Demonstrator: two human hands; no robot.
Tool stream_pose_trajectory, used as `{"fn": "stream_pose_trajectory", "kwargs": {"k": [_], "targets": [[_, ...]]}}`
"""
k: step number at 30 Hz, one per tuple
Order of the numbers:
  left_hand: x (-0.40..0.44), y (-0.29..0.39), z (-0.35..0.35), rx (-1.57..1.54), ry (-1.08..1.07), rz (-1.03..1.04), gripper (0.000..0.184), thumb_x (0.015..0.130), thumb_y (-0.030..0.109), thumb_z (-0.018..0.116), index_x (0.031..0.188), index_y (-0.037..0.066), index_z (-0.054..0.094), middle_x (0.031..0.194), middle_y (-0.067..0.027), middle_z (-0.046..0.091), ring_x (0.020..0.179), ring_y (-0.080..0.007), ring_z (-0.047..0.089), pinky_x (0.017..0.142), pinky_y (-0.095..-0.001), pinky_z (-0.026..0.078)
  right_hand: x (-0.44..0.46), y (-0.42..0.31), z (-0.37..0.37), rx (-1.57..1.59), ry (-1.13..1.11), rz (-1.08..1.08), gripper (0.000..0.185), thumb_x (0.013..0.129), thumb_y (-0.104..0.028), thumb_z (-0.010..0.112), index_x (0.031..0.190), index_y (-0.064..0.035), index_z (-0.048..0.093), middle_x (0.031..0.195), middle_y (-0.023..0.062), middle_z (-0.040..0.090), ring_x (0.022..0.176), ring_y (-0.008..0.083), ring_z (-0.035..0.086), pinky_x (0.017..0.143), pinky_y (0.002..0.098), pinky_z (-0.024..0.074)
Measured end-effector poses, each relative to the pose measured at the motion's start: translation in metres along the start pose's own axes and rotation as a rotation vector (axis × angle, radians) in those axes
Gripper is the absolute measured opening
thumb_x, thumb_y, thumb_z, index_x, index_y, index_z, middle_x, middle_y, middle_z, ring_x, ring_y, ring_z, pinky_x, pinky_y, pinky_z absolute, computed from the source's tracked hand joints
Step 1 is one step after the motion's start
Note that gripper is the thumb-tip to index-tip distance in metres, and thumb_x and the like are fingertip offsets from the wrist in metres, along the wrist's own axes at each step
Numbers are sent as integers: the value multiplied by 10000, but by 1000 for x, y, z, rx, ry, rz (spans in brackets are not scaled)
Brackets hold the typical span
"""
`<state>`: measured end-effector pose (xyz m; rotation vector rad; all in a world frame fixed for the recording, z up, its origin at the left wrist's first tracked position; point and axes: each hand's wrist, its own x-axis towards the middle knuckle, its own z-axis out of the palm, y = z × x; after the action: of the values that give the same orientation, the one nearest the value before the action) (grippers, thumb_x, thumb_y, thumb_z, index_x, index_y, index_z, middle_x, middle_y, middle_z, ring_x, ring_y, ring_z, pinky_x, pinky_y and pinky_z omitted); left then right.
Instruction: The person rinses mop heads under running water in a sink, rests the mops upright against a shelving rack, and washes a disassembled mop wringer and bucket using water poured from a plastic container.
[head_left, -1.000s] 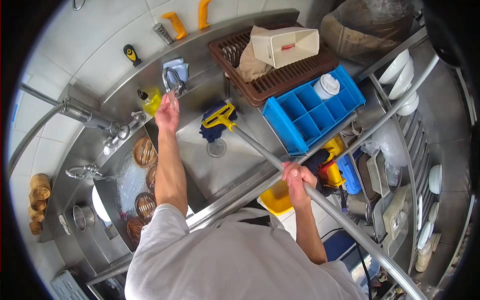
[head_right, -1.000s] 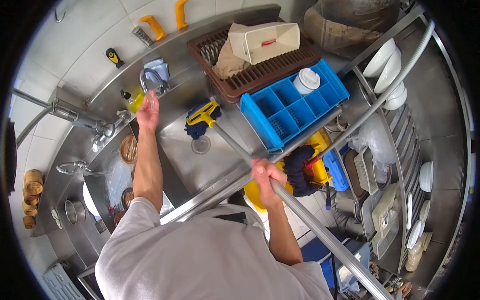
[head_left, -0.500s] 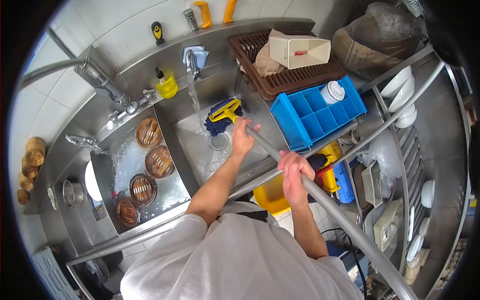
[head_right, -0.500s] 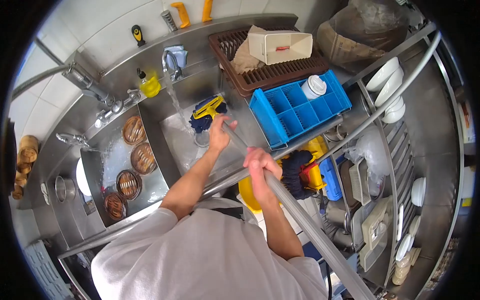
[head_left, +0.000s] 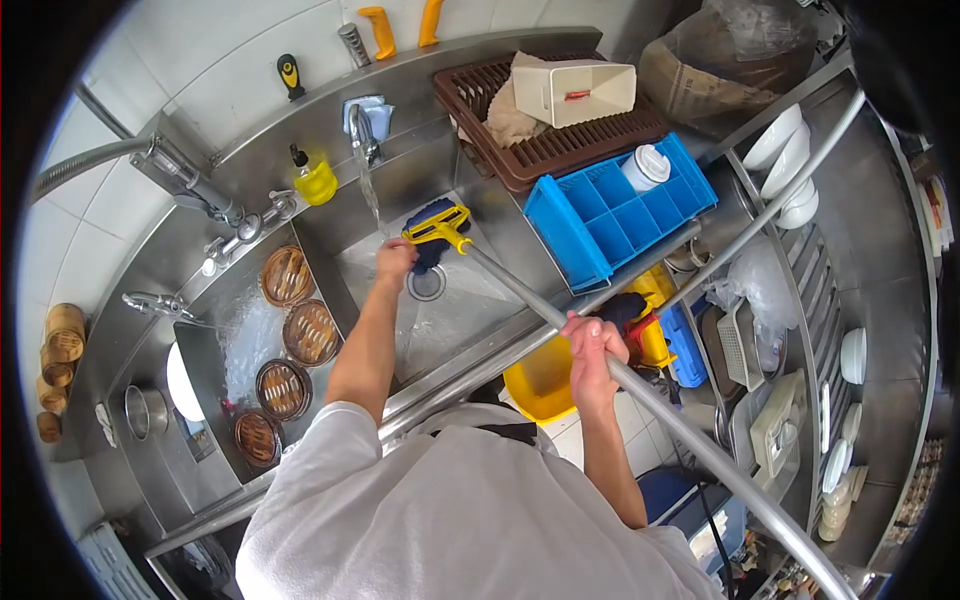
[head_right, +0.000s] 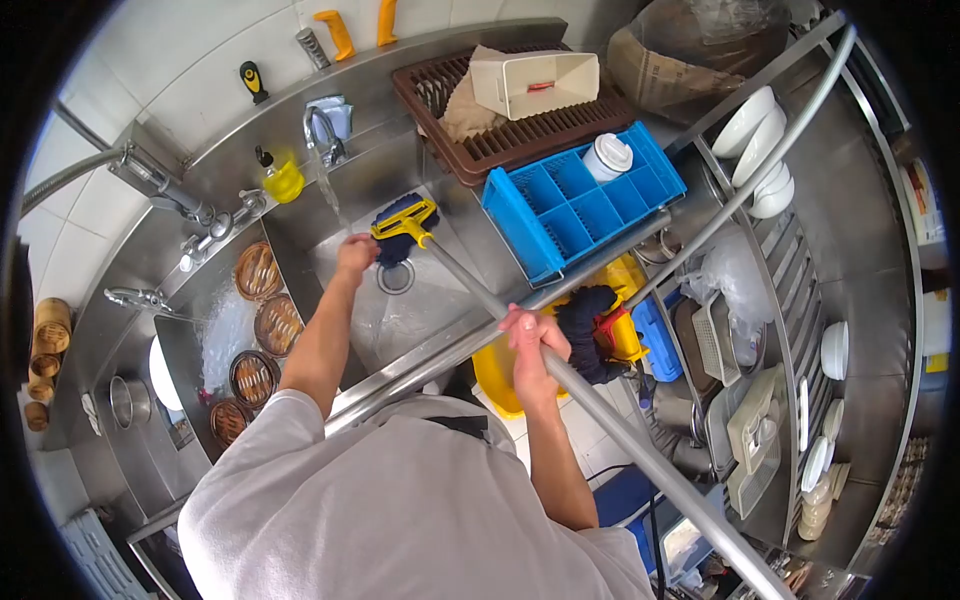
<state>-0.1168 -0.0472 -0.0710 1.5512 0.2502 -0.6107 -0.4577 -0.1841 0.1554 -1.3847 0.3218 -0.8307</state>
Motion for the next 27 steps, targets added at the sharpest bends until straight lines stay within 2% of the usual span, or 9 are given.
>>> {"fn": "stream_pose_trajectory", "kwargs": {"k": [6,8,9,12,14,17,21,24,27], "targets": [[4,-18,14,-223,235,291,216,847,-12,607,1060,20,589,937,-86,669,802,-173,650,690,-298,558,-2,9,13,-110,-82,-18,284,1017,-214,544,777,-74,484,744,42,519,881,221,595,1052,496,381],[11,-62,34,-19,-79,653,311,796,-36,620,1092,53,585,1042,-90,659,961,-201,635,811,-336,548,-2,6,17,-122,-113,-33,286,1015,-214,548,774,-76,483,740,39,518,871,214,592,1055,493,378],[-50,-27,49,365,-147,985,459,710,-34,672,1142,88,574,1093,-79,641,1090,-244,589,911,-395,514,0,5,20,-132,-142,-51,287,1014,-214,552,770,-78,483,736,37,518,861,207,588,1058,491,375],[-95,-17,79,740,-209,1160,403,631,59,769,1009,95,633,1035,-89,631,1073,-319,574,839,-439,505,4,-5,19,-124,-187,-122,290,1015,-228,540,765,-91,486,721,33,521,797,185,579,1010,487,410],[-93,23,85,783,-226,1185,308,632,101,797,906,85,657,962,-96,639,998,-343,603,774,-435,516,15,-47,22,-117,-241,-121,289,983,-209,585,752,-64,490,725,49,541,772,207,587,988,495,433],[-155,100,107,532,-460,1224,280,683,114,792,653,50,521,686,-130,556,679,-359,587,570,-429,448,21,-112,-3,-83,-153,-388,317,899,-263,693,716,-70,521,680,83,591,624,227,575,769,490,538],[-248,150,104,437,-531,1310,412,734,219,788,544,85,448,554,-94,499,505,-338,535,457,-427,387,43,-218,-4,378,-520,-621,408,939,-374,622,636,-138,483,553,-24,501,483,81,436,443,235,264],[-264,137,81,487,-454,1223,357,694,175,773,553,78,460,558,-99,509,507,-340,543,462,-418,400,33,-211,-3,477,-439,-624,431,950,-393,489,608,-131,495,470,-4,501,399,157,463,409,312,408],[-196,42,65,439,-359,1107,301,653,129,751,559,70,471,556,-119,519,503,-340,552,467,-402,407,7,-82,-20,53,-243,-140,350,940,-194,578,619,-111,464,558,6,464,485,150,438,480,313,381]]}}
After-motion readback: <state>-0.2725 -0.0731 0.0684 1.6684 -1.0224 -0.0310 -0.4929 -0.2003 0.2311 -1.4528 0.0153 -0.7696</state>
